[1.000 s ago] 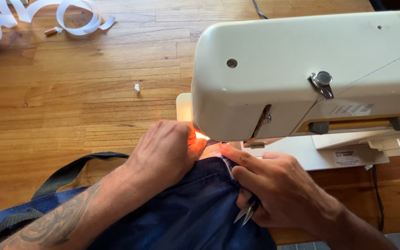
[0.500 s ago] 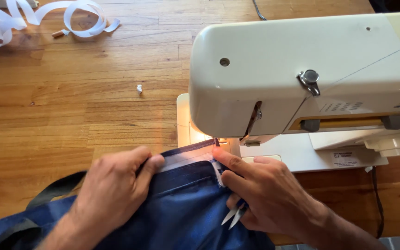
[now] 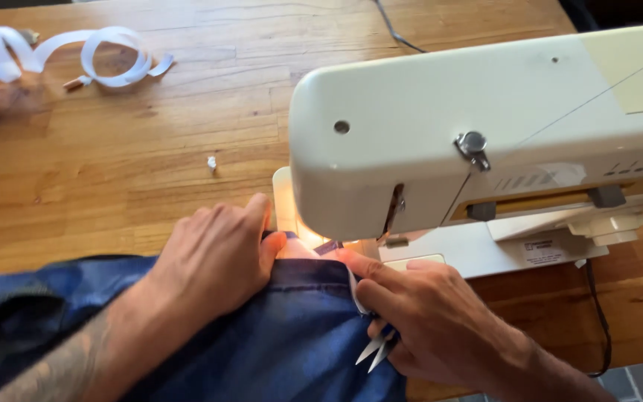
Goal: Sewing a blue fabric bag using a sewing machine and trimming excess threads with a small tool.
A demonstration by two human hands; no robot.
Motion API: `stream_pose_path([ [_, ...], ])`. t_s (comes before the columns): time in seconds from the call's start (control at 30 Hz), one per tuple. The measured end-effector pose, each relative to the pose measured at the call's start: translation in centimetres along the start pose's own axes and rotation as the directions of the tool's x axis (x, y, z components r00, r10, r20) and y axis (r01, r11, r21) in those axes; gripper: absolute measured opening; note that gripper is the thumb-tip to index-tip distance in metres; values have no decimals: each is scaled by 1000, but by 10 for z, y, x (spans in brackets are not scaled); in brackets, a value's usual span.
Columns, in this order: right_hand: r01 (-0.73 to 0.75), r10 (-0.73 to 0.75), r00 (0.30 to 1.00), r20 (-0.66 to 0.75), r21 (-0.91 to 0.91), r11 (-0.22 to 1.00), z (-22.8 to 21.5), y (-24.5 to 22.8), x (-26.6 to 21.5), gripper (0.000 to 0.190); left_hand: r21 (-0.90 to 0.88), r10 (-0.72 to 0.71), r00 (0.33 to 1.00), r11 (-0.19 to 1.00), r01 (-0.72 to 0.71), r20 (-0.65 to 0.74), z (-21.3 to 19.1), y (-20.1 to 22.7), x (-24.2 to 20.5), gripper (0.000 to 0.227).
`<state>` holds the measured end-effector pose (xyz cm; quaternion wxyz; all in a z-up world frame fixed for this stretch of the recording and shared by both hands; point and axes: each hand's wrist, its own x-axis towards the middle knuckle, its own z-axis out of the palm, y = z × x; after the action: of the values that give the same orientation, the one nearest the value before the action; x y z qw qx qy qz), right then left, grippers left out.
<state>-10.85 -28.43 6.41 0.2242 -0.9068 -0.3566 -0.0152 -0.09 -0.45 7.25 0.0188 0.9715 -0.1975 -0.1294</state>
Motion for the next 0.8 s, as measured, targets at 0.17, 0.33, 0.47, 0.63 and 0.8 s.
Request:
stream_pose_path([
  [0.17,-41,44,998,-51,71,997,-5,-5,14,42,-150,115,970,977,-149,-216,5,-3,-12,24],
  [0.33,-7,5,998,-58,-36,999,13,10,11,39,-255,409,908,872,-417,-86,-10,1,-21,45],
  [0.47,-11,9,998,-59,-25,1000,17,13,10,26,22,477,878,879,-477,-34,14,3,-24,49],
  [0.63,1,-1,997,-73,2,1000,10,14,14,22,93,517,849,856,-509,-108,31,6,-20,67],
  [0.8,16,-34,991,-130,-137,990,19,15,12,50,191,492,856,866,-462,-162,39,7,-20,62],
])
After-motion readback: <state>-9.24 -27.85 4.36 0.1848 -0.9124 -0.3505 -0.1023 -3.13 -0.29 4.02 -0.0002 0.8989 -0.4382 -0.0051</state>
